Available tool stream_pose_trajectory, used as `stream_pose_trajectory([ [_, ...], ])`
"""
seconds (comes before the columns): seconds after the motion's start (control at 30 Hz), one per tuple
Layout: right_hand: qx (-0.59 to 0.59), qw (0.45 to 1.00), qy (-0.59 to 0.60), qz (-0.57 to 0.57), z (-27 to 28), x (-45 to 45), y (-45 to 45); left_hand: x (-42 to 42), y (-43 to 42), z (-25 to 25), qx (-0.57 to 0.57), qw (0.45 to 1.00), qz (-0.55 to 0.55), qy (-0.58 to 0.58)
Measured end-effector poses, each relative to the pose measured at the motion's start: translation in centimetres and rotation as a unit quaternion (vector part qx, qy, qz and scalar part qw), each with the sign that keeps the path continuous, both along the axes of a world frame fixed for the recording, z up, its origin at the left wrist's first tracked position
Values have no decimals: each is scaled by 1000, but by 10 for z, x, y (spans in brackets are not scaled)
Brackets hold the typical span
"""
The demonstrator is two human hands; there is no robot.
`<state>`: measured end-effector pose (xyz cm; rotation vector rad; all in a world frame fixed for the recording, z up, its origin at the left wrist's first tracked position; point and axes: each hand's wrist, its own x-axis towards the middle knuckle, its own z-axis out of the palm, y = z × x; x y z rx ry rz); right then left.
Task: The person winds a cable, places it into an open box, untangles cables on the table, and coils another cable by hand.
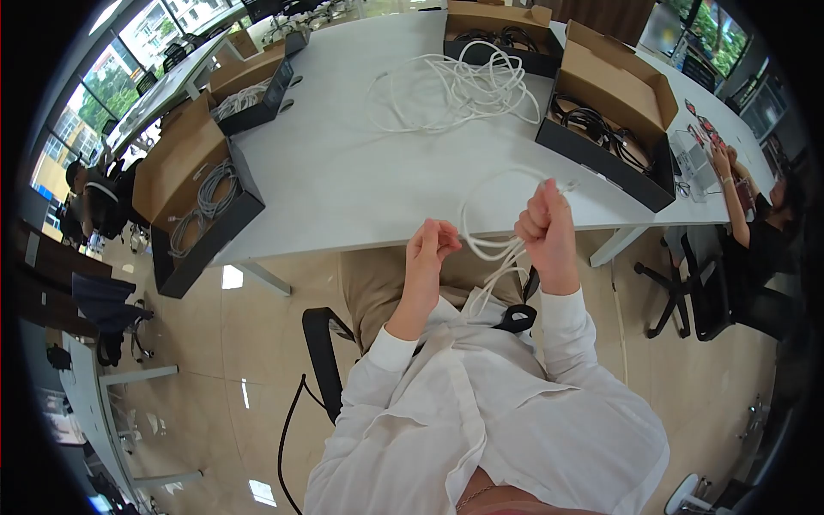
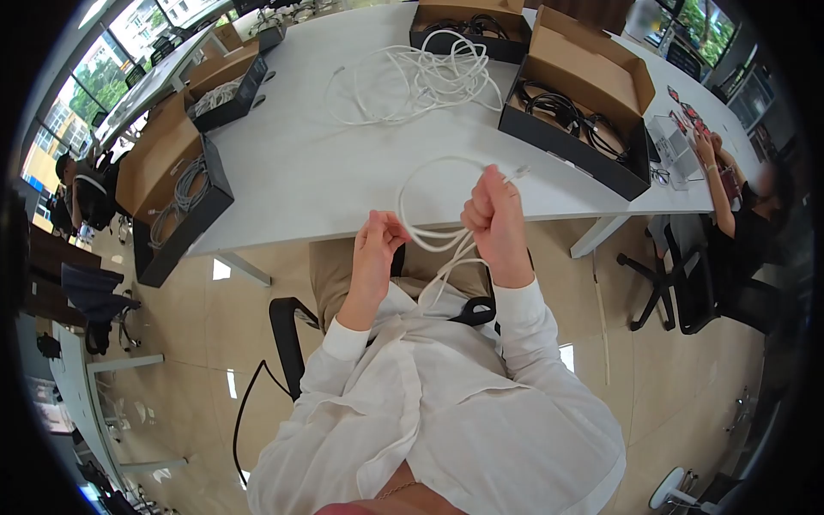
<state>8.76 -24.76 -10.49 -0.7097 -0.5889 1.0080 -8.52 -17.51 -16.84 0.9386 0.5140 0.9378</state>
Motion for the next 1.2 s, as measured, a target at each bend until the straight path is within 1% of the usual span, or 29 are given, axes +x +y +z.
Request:
stream_pose_trajectory([
  [0.03, 5, 1000, 14, -12, 3, 0, 0, -5, 1, -1, -11, 1000, -8, 16],
  [0.13, 25, 998, 53, -31, 10, 1, -2, -18, -2, 3, 35, 987, -138, 73],
  [0.27, 56, 994, 85, -49, 21, 1, -5, -18, -15, 11, 68, 935, -308, 161],
  [0.37, 77, 990, 99, -57, 25, 2, -4, -10, -24, 9, 85, 923, -316, 203],
  [0.4, 84, 990, 105, -52, 24, 2, -3, -10, -24, 9, 117, 916, -328, 199],
  [0.53, 110, 985, 125, -37, 25, 4, 1, -8, -19, 5, 166, 895, -349, 224],
  [0.63, 121, 984, 128, -19, 21, 5, 8, -5, -23, 8, 192, 902, -311, 231],
  [0.67, 117, 984, 135, -15, 21, 4, 10, -4, -22, 9, 169, 898, -318, 255],
  [0.77, 134, 980, 144, 8, 12, 6, 20, -2, -17, -4, 252, 889, -283, 256],
  [0.8, 145, 979, 143, 18, 12, 8, 22, 0, -15, -2, 244, 887, -286, 267],
  [0.83, 130, 981, 142, 32, 16, 9, 21, 1, -14, -5, 241, 886, -284, 275],
  [0.9, 141, 979, 140, 32, 18, 18, 22, 8, -9, -12, 233, 889, -269, 288],
  [1.0, 154, 976, 151, 36, 13, 30, 21, 23, -18, -3, 195, 892, -243, 327],
  [1.1, 164, 971, 172, 35, 8, 47, 21, 36, -20, -17, 248, 895, -158, 334],
  [1.2, 189, 966, 171, 33, 13, 59, 18, 47, -37, -1, 314, 892, -40, 324],
])
